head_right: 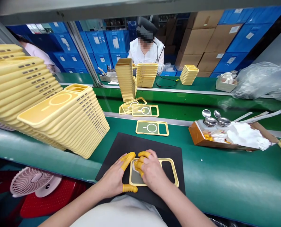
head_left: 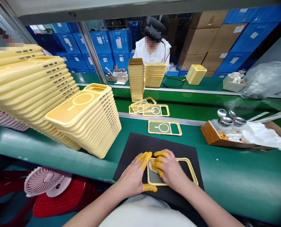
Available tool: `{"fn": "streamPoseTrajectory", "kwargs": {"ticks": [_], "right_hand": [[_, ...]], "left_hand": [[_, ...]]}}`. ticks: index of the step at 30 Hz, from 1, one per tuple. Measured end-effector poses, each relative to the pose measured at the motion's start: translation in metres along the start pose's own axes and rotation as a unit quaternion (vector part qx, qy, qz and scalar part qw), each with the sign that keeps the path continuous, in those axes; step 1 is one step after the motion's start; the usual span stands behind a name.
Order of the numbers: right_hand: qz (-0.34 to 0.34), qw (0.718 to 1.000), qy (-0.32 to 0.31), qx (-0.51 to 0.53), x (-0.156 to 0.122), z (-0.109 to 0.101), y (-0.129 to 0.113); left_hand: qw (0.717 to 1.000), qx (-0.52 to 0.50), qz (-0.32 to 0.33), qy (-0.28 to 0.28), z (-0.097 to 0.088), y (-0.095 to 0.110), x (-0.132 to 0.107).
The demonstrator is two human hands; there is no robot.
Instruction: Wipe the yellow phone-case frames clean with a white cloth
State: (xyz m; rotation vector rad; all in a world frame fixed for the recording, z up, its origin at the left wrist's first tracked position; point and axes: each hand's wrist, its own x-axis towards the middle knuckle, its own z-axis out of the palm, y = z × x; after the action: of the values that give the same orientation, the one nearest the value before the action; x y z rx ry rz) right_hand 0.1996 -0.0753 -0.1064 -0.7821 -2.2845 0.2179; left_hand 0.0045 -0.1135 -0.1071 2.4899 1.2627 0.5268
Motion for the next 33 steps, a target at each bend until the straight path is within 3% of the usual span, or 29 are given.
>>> {"fn": "streamPoseTrajectory", "kwargs": {"ticks": [3, 6, 10, 17, 22, 28, 31, 33], "right_hand": [[-0.02, 0.999, -0.042, 0.028, -0.002, 0.002, -0.011], [-0.06, 0.991, -0.112, 0.032, -0.019, -0.018, -0.005], [-0.044, 0.994, -0.091, -0.028, -0.037, -0.043, 0.014], [-0.054, 0.992, -0.111, 0.012, -0.014, -0.016, -0.004], [-0.019, 0.996, -0.077, -0.028, -0.019, -0.022, 0.005], [-0.02, 1.0, -0.015, -0.003, -0.02, -0.004, -0.007], [0.051, 0.998, 0.012, -0.032, -0.037, -0.02, 0.007], [0.134, 0.989, 0.054, 0.031, -0.054, -0.032, 0.02]], "left_hand": [[1.0, -0.002, 0.0, -0.001, -0.001, 0.001, 0.0], [1.0, 0.0, -0.011, -0.004, -0.003, 0.002, 0.0], [1.0, 0.0, -0.018, -0.021, -0.005, 0.002, 0.0], [1.0, 0.013, -0.02, -0.018, -0.002, 0.002, 0.0], [1.0, 0.009, 0.001, -0.019, -0.002, 0.001, 0.001], [1.0, 0.012, 0.021, -0.016, -0.002, 0.001, 0.002], [0.999, 0.011, 0.034, -0.013, -0.003, 0.002, 0.0], [0.999, 0.009, 0.031, -0.006, -0.002, 0.003, -0.003]]}}
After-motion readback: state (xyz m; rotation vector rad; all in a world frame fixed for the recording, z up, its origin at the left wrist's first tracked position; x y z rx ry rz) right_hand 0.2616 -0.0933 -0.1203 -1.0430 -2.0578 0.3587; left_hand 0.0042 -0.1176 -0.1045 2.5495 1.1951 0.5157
